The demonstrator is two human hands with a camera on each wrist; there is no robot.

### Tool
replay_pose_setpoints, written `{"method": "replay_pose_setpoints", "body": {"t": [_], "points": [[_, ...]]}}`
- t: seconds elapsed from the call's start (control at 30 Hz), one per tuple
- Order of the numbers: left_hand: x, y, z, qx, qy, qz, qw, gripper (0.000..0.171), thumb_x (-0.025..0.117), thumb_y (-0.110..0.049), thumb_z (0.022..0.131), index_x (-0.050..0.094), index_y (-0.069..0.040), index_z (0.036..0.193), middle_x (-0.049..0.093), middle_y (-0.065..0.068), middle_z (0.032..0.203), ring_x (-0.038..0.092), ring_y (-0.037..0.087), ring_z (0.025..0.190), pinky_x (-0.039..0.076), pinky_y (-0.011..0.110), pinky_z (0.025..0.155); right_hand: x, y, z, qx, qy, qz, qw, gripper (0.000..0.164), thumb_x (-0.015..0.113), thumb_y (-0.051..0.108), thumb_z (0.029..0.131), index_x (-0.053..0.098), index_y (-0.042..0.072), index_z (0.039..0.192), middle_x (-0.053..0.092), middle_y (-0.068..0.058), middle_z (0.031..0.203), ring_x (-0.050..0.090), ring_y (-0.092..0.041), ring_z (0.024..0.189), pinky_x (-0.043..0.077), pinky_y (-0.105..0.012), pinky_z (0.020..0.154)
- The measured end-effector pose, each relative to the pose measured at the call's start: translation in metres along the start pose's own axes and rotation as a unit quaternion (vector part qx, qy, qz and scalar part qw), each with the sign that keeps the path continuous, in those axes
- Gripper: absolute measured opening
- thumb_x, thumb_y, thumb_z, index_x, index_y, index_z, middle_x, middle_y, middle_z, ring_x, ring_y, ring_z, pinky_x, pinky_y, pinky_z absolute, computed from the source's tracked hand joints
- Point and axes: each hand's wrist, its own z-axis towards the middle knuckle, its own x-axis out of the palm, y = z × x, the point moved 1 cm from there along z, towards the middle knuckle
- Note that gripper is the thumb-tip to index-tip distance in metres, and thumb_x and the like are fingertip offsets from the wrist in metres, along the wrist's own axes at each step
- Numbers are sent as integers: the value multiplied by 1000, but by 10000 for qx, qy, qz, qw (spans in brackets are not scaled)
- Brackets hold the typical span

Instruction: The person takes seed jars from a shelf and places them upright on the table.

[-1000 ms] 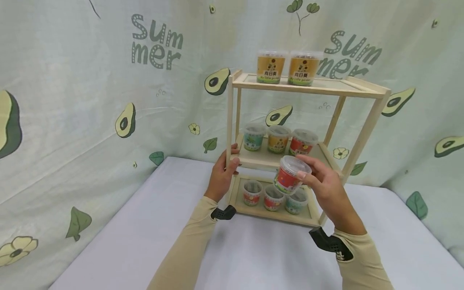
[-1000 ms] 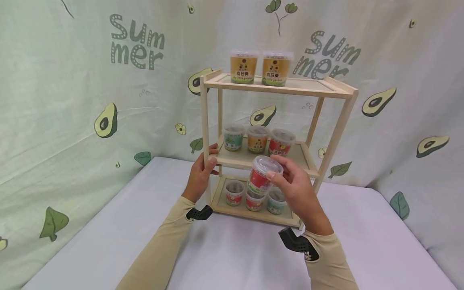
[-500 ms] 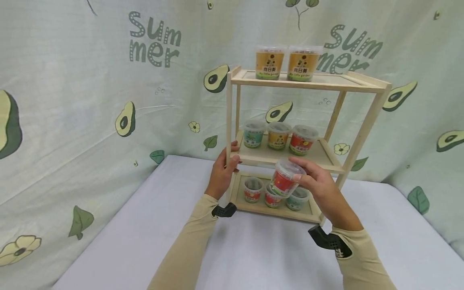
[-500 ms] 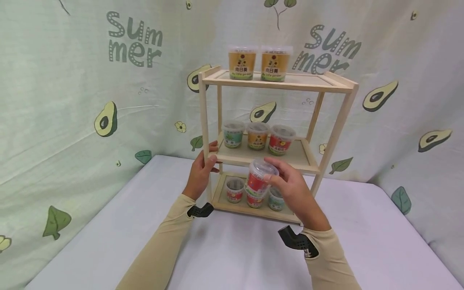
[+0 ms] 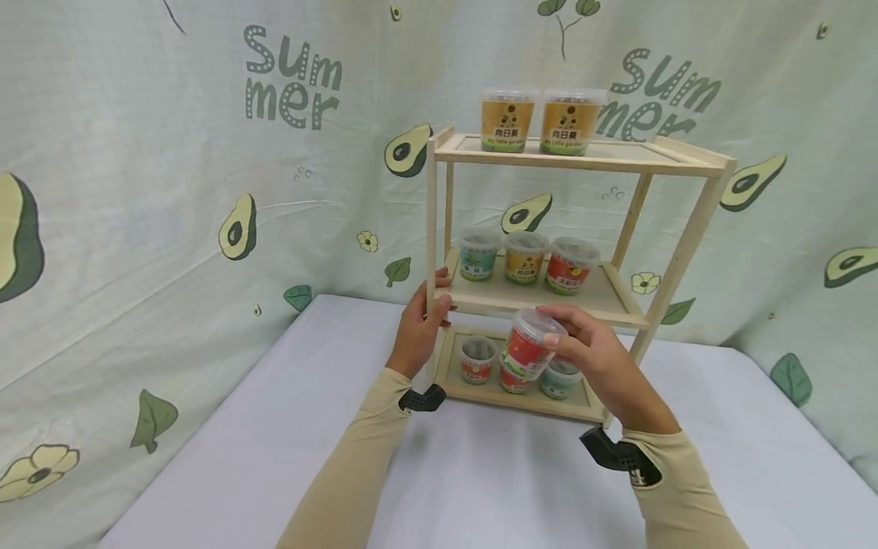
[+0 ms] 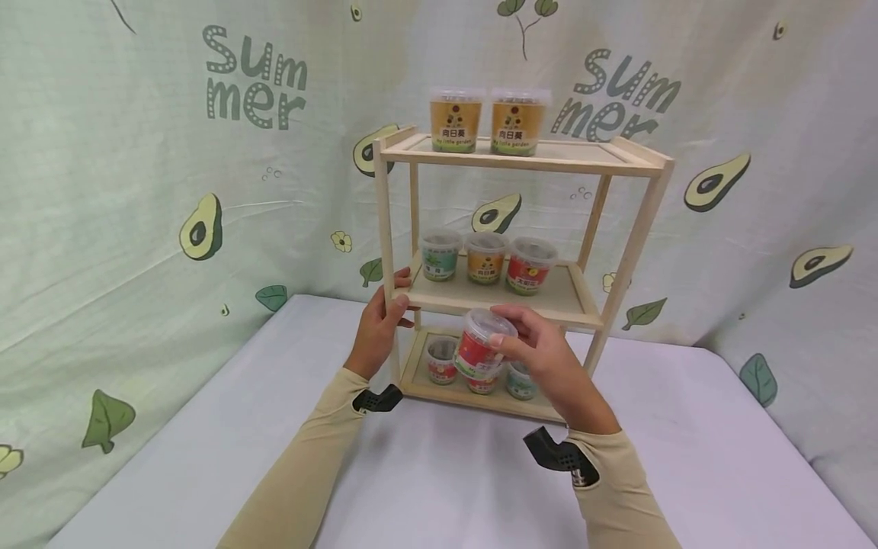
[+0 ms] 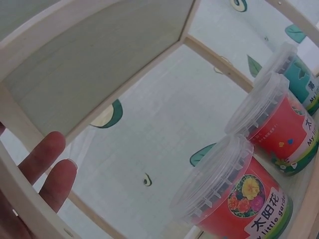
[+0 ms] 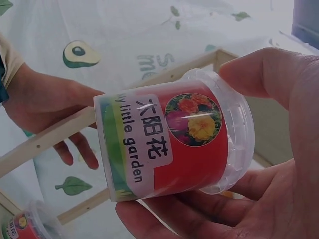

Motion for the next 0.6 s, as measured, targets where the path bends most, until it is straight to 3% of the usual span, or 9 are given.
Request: {"method": "replay_pose_setpoints", "body": {"t": [0.17, 0.37, 0.6], "points": [[-1, 5, 1, -16, -21, 36, 10000, 31, 52, -25, 107, 54, -15, 136, 42, -9, 154, 61, 20, 106, 54, 35, 75, 9, -5, 4, 110, 130, 107, 9998, 49, 57, 17, 101, 43, -5, 142, 56, -20, 129, 60, -19, 111, 51, -29, 91], [-2, 6, 2, 55, 29, 16, 10000, 33, 53, -24, 106, 55, -13, 137, 43, -6, 155, 61, 22, 105, 53, 32, 74, 19, -15, 8, 182, 321, 134, 9992, 50, 61, 15, 98, 43, -9, 137, 59, -21, 122, 63, -19, 103, 53, -29, 86], [-4, 5, 1, 77, 90, 69, 9999, 33, 52, -26, 107, 54, -15, 138, 43, -7, 154, 61, 22, 106, 53, 33, 74, 34, -33, 15, 353, 571, -415, 9969, 58, 65, 26, 96, 47, -5, 142, 60, -19, 127, 61, -25, 107, 53, -34, 88]]}}
